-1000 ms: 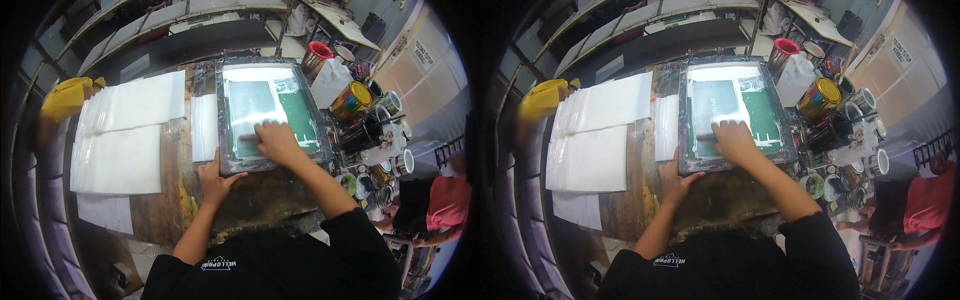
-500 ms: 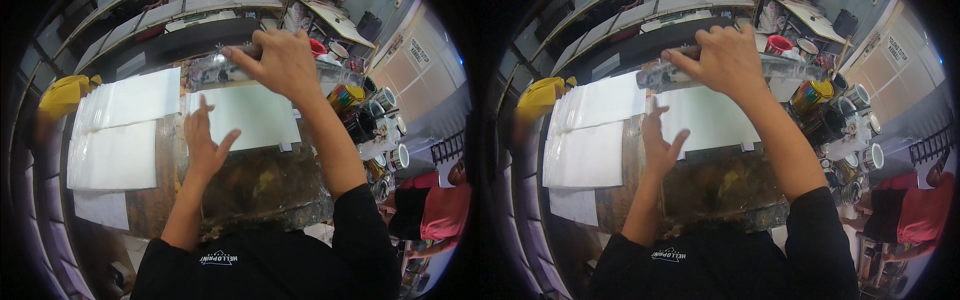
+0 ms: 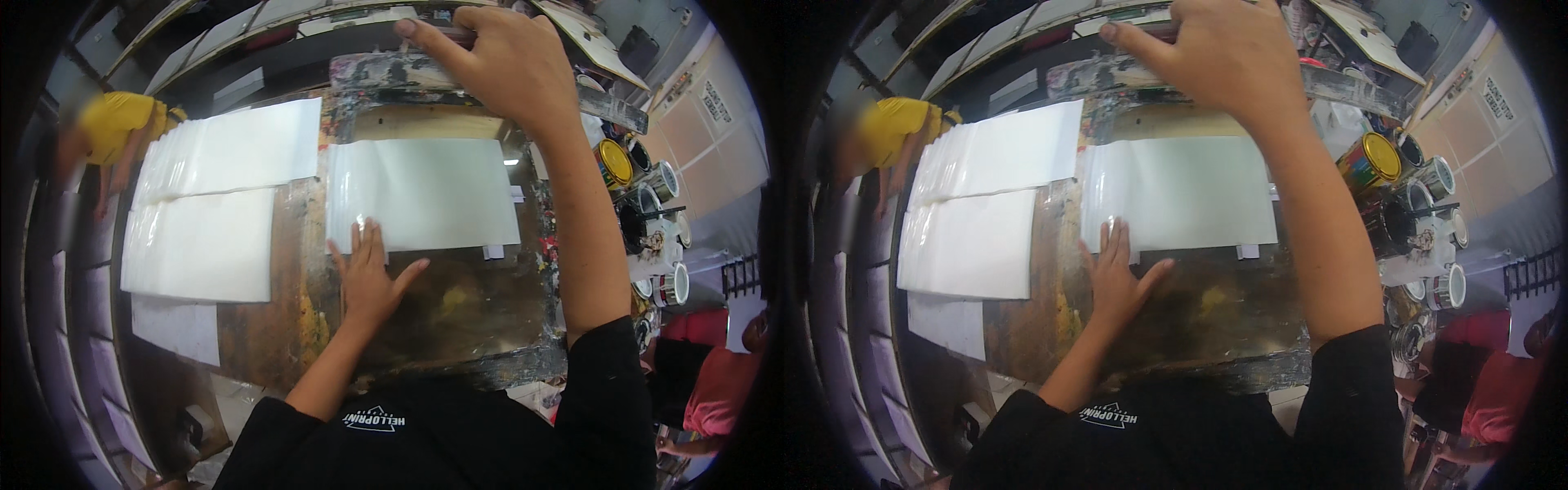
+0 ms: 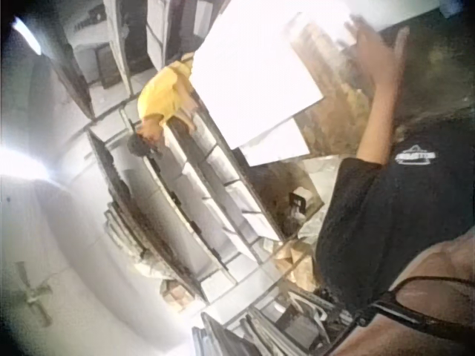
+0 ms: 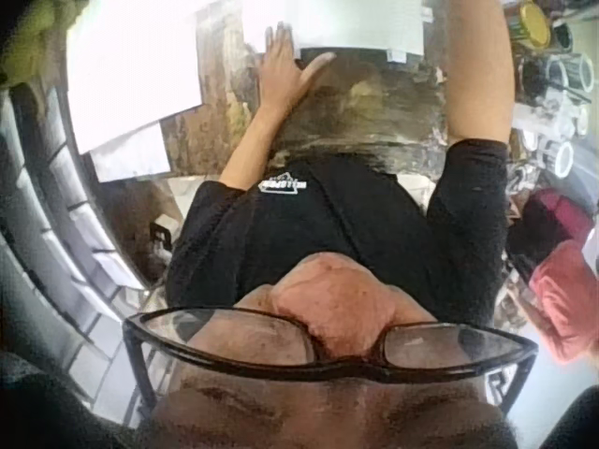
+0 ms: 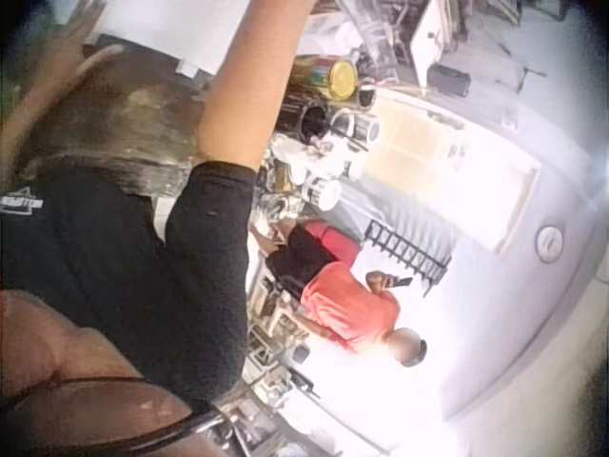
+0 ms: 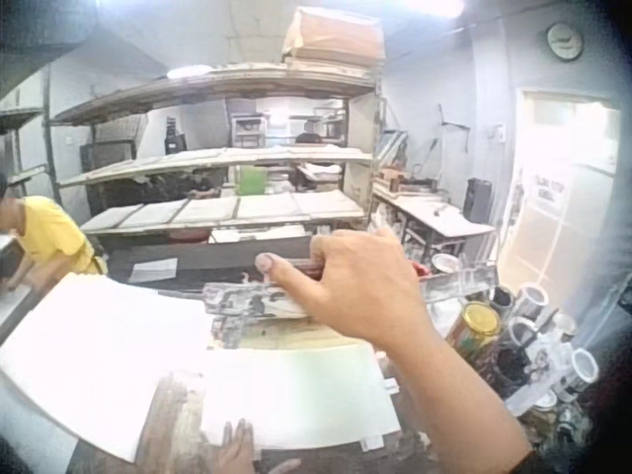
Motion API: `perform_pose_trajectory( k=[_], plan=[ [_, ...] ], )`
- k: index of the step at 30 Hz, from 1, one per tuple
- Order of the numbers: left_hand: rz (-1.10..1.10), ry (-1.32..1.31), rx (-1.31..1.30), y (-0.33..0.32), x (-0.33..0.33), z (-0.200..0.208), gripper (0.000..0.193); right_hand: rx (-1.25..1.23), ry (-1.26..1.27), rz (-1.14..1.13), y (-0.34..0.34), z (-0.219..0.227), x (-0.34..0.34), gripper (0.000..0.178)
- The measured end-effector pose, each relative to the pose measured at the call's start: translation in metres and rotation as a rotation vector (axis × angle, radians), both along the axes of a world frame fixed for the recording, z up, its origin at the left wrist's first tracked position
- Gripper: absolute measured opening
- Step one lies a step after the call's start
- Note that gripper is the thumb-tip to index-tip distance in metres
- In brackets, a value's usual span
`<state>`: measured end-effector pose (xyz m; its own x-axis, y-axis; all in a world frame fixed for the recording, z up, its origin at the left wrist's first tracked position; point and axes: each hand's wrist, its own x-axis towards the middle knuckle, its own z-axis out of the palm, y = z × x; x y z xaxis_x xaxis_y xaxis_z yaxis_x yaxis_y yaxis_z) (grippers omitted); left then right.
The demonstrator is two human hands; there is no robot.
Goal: The person performs screen printing by placing white sheets on a table, aligning a screen frame, and using a squeegee to pull ink across the screen onto each sheet. Printed sheets are stacked to the side while the process repeats.
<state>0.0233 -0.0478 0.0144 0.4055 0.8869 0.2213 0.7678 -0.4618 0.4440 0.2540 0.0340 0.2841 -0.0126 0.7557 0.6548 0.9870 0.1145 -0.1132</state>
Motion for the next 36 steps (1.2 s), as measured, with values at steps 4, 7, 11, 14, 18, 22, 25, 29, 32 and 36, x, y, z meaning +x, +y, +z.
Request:
perform_pose_trajectory(
  k=[4,7,11,14,18,22,25,29,32,36],
  plan=[
    [0.020,-0.163,0.068,0.036,0.013,0.037,0.091,0.047,-0.051,-0.030,0.007,-0.013,0.011,0.080],
    [0.106,-0.202,0.074,0.051,-0.003,0.035,0.084,0.108,-0.112,0.001,0.005,-0.018,0.014,0.078],
    [0.253,-0.028,0.205,0.056,-0.090,0.018,0.080,0.152,-0.136,0.019,0.003,-0.028,0.009,0.077],
    [0.440,0.024,0.157,0.063,-0.166,0.029,0.080,0.157,-0.143,0.019,0.004,-0.028,0.010,0.077],
    [0.815,0.006,0.442,0.086,-0.192,0.013,0.075,-0.054,-0.050,-0.035,-0.004,-0.004,0.002,0.083],
    [-0.343,-0.052,-0.066,0.036,0.002,0.042,0.087,0.007,-0.031,0.011,0.000,-0.004,0.015,0.085],
    [-0.472,0.191,0.009,0.021,0.075,-0.011,0.105,-0.068,-0.018,0.027,0.006,0.005,0.006,0.088],
    [-0.506,0.195,0.052,0.013,0.094,-0.030,0.111,-0.087,-0.006,0.008,0.005,0.001,0.005,0.091],
    [-0.534,0.194,0.035,0.012,0.092,-0.034,0.114,-0.049,-0.052,-0.008,-0.002,0.004,0.006,0.091],
    [-0.530,0.175,0.055,0.012,0.092,-0.034,0.116,0.026,-0.030,-0.010,0.009,0.000,0.010,0.091]
  ],
)
